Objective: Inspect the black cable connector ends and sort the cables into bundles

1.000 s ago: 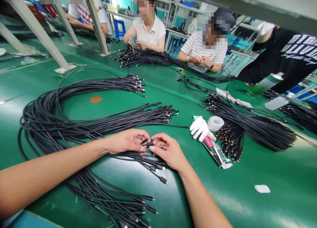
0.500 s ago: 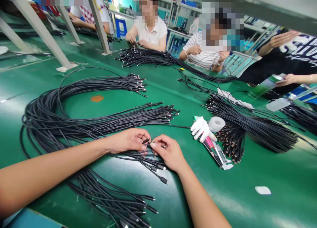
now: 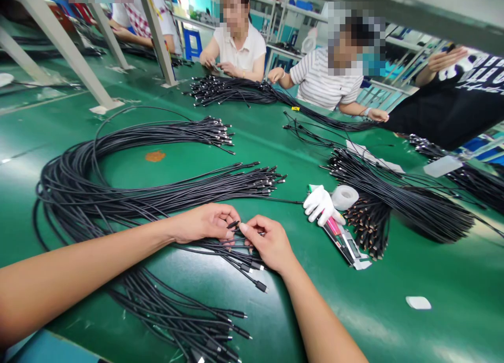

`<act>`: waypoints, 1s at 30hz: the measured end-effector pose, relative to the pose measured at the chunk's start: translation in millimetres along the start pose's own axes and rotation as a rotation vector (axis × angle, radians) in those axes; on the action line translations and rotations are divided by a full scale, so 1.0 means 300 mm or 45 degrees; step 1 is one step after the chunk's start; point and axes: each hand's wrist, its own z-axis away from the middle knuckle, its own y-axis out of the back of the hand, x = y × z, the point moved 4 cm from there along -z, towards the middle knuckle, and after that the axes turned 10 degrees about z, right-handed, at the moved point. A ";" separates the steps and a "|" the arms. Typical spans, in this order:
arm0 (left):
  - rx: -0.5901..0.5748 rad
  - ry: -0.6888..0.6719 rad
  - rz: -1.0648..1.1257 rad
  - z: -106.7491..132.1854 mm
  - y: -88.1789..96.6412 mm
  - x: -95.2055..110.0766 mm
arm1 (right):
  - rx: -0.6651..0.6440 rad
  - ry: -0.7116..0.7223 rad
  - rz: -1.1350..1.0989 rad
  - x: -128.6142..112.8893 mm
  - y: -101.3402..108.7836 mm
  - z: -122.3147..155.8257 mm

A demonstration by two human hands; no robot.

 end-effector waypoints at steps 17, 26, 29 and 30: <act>-0.061 0.066 0.019 0.010 0.019 0.018 | -0.008 -0.018 -0.054 0.000 -0.001 0.002; -0.043 0.037 0.039 0.016 0.035 0.050 | -0.042 -0.008 -0.185 0.018 0.000 -0.001; -0.025 -0.041 -0.062 0.013 0.031 0.054 | -0.047 -0.005 -0.188 0.016 0.000 0.001; -0.015 -0.083 -0.130 0.013 0.029 0.057 | -0.050 0.007 -0.178 0.011 -0.001 0.003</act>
